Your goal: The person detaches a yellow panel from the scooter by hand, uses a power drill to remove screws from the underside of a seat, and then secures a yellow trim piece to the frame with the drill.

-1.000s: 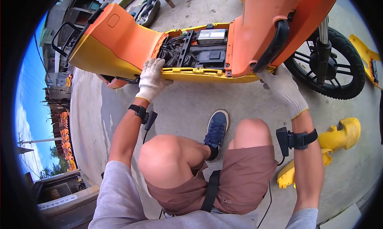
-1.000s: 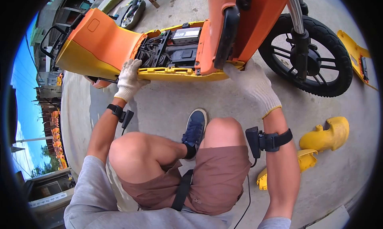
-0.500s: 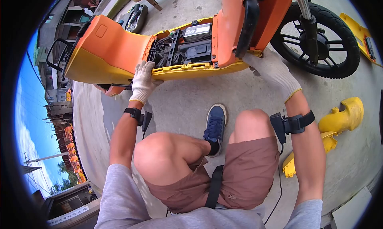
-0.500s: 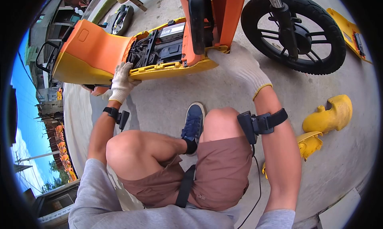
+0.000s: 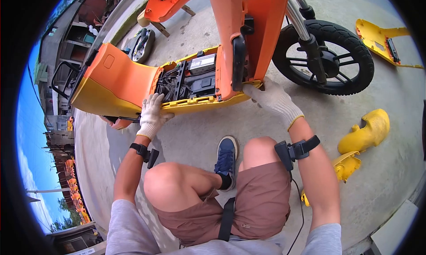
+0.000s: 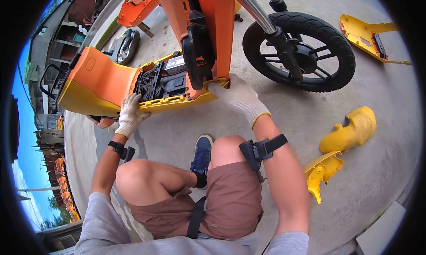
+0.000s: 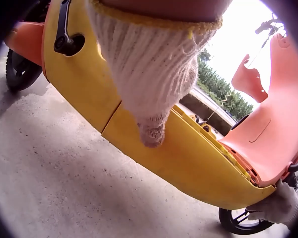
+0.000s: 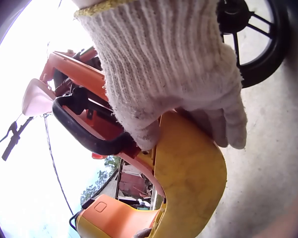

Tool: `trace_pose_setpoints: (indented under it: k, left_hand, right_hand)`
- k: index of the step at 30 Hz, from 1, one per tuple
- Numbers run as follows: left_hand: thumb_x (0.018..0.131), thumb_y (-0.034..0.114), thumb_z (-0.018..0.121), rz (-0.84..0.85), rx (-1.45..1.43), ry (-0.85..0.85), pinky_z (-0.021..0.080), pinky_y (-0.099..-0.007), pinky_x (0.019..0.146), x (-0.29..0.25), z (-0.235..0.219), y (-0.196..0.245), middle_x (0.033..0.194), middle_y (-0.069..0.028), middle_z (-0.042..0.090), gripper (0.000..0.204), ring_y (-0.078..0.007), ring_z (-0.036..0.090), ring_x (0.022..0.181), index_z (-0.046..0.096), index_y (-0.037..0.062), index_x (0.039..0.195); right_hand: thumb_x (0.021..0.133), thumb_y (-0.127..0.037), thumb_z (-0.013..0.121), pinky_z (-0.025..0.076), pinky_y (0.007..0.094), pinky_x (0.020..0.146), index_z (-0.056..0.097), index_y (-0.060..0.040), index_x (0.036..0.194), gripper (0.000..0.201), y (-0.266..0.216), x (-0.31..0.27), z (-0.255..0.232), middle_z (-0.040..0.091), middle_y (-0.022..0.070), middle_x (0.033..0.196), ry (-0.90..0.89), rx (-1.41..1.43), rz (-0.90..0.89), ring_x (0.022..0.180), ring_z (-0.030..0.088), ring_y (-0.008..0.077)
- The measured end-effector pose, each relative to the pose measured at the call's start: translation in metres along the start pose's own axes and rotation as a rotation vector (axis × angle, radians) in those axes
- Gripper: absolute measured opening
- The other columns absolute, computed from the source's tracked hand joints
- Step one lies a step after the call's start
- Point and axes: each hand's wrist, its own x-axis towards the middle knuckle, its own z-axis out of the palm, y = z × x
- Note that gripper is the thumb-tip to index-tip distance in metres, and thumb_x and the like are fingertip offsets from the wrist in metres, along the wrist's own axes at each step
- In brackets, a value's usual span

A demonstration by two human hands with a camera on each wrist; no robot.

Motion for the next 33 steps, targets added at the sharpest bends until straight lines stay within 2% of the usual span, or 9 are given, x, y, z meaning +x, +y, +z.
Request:
trace_pose_setpoints:
  k: [2, 7, 10, 16, 20, 22, 25, 30, 33]
  left_hand:
    - [0.061, 0.028, 0.087, 0.271, 0.107, 0.314, 0.031, -0.0426, 0.114, -0.001, 0.003, 0.009, 0.137, -0.0123, 0.048, 0.086, -0.0339, 0.038, 0.135, 0.045, 0.0118, 0.135]
    - [0.069, 0.032, 0.083, 0.384, -0.289, -0.027, 0.033, -0.0423, 0.113, 0.03, -0.017, 0.081, 0.144, -0.0159, 0.042, 0.089, -0.0346, 0.037, 0.136, 0.038, 0.0097, 0.142]
    - [0.067, 0.039, 0.084, 0.457, -0.308, -0.053, 0.033, -0.041, 0.114, 0.043, -0.047, 0.127, 0.148, -0.0181, 0.036, 0.099, -0.035, 0.036, 0.137, 0.033, 0.007, 0.145]
    - [0.062, 0.058, 0.083, 0.368, -0.339, -0.294, 0.024, -0.0381, 0.118, 0.066, -0.067, 0.181, 0.154, -0.0229, 0.022, 0.124, -0.0345, 0.023, 0.144, 0.015, 0.0031, 0.151]
    - [0.064, 0.062, 0.08, 0.381, -0.221, -0.252, 0.023, -0.0363, 0.118, 0.062, -0.074, 0.203, 0.149, -0.0233, 0.026, 0.124, -0.0338, 0.027, 0.141, 0.013, 0.0037, 0.15]
    - [0.065, 0.059, 0.08, 0.386, -0.882, -0.273, 0.028, -0.0368, 0.116, 0.071, -0.051, 0.203, 0.143, -0.0224, 0.032, 0.118, -0.0322, 0.033, 0.137, 0.016, 0.0041, 0.148]
    - [0.066, 0.051, 0.083, 0.385, -0.714, -0.379, 0.034, -0.036, 0.112, 0.073, -0.05, 0.203, 0.14, -0.0203, 0.036, 0.113, -0.03, 0.039, 0.132, 0.018, 0.0031, 0.146]
    - [0.066, 0.046, 0.083, 0.259, -0.554, -0.191, 0.036, -0.0347, 0.111, 0.056, -0.061, 0.214, 0.137, -0.017, 0.04, 0.112, -0.0295, 0.046, 0.126, 0.017, 0.001, 0.145]
    - [0.067, 0.053, 0.079, 0.263, -0.508, -0.155, 0.036, -0.0333, 0.11, 0.051, -0.063, 0.223, 0.136, -0.0158, 0.042, 0.111, -0.029, 0.047, 0.125, 0.018, 0.0018, 0.145]
  right_hand:
    - [0.081, -0.058, 0.06, 0.046, 0.0395, 0.096, 0.056, -0.0051, 0.128, 0.071, 0.002, -0.001, 0.0, 0.066, 0.0172, 0.115, 0.031, -0.016, -0.008, 0.11, 0.063, 0.0311]
    - [0.08, -0.057, 0.061, 0.045, 0.0393, 0.098, 0.052, -0.0046, 0.132, 0.074, 0.006, 0.003, 0.0, 0.064, 0.018, 0.12, -0.028, -0.015, -0.011, 0.113, 0.061, 0.0321]
    - [0.081, -0.046, 0.065, 0.046, 0.0384, 0.097, 0.05, -0.0044, 0.134, 0.069, 0.021, 0.01, 0.005, 0.063, 0.0175, 0.121, -0.055, 0.065, -0.104, 0.113, 0.061, 0.0308]
    - [0.077, -0.027, 0.072, 0.049, 0.0342, 0.091, 0.058, -0.0035, 0.125, 0.055, 0.015, 0.004, -0.01, 0.069, 0.0151, 0.109, -0.053, 0.141, -0.175, 0.101, 0.066, 0.0251]
    - [0.075, -0.027, 0.073, 0.05, 0.0332, 0.089, 0.062, -0.0037, 0.12, 0.052, 0.011, 0.003, -0.009, 0.071, 0.0136, 0.102, -0.021, 0.109, -0.188, 0.095, 0.068, 0.0241]
    - [0.074, -0.026, 0.074, 0.05, 0.0321, 0.089, 0.062, -0.0043, 0.121, 0.053, 0.01, 0.001, -0.009, 0.071, 0.0124, 0.1, -0.01, 0.132, -0.197, 0.094, 0.067, 0.0232]
    - [0.078, -0.031, 0.073, 0.049, 0.0318, 0.091, 0.061, -0.0045, 0.123, 0.054, 0.006, -0.006, -0.014, 0.07, 0.0142, 0.105, -0.001, 0.101, -0.202, 0.096, 0.067, 0.0224]
    - [0.085, -0.049, 0.067, 0.047, 0.0346, 0.096, 0.059, -0.005, 0.127, 0.061, 0.007, -0.005, -0.022, 0.065, 0.0191, 0.116, 0.096, 0.437, -0.279, 0.104, 0.065, 0.0254]
    - [0.082, -0.052, 0.065, 0.051, 0.0356, 0.091, 0.063, -0.0044, 0.121, 0.061, -0.01, -0.008, -0.035, 0.067, 0.0189, 0.107, 0.267, 0.103, -0.378, 0.099, 0.067, 0.0255]
